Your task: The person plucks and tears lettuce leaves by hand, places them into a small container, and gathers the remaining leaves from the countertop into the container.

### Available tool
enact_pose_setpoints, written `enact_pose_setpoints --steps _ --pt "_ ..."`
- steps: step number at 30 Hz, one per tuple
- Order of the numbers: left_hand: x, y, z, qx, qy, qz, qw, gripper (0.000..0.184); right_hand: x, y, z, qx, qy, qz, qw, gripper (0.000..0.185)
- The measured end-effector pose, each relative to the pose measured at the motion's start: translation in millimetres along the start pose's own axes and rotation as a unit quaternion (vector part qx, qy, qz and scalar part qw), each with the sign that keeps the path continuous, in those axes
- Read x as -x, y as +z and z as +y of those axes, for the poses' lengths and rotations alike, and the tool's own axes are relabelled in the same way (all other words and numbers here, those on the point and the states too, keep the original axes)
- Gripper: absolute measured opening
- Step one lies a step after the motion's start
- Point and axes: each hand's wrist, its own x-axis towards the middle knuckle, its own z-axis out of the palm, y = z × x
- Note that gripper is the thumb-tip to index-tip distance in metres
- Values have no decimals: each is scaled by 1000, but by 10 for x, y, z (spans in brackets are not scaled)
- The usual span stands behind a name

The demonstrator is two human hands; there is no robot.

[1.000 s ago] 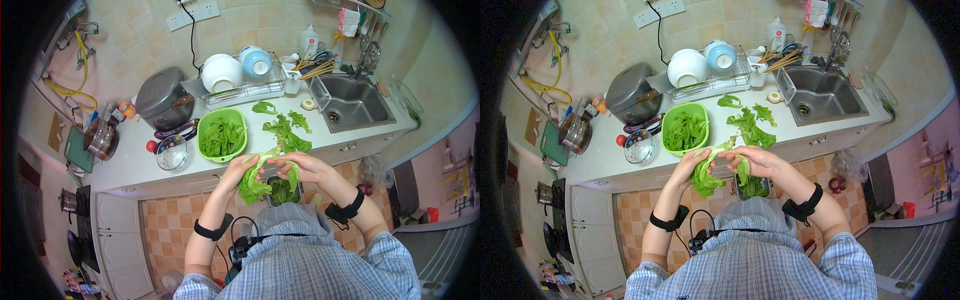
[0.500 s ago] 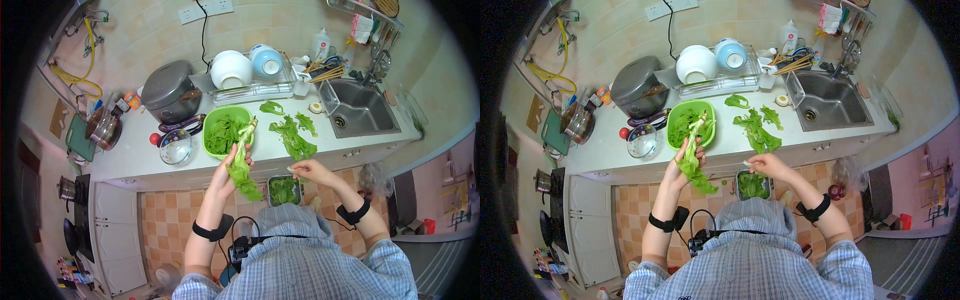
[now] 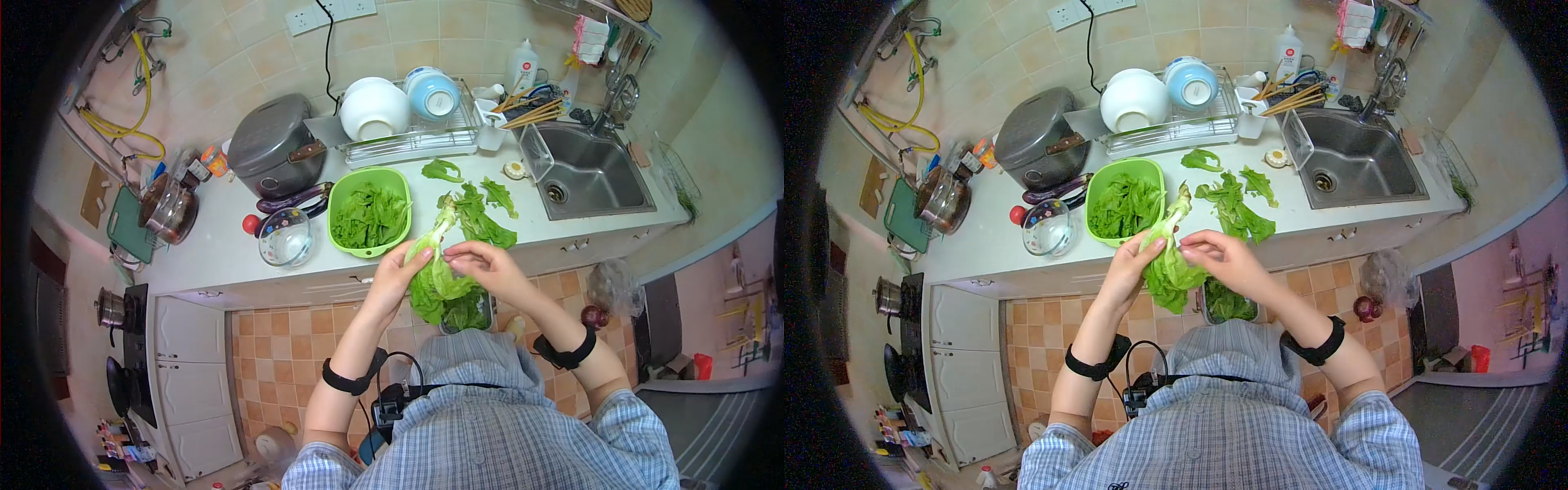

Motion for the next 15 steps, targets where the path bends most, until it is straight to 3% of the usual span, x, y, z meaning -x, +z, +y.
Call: enact_pose_setpoints --steps 1,3,9,11,15 --pt "-3 26 -7 -1 0 -2 1000 31 -2 22 -31 42 -22 3 999 31" --pt "10 75 -8 -144 62 2 988 30 -4 52 -84 73 -26 27 997 31" --pt "-10 39 -88 -168 78 -5 983 27 27 -7 -4 176 -48 75 980 28" --pt "-12 38 -76 -178 68 -7 982 27 42 -41 -3 188 -54 34 980 28" --pt "-26 22 -60 -177 34 -4 984 27 35 -84 -15 52 -8 3 999 25"
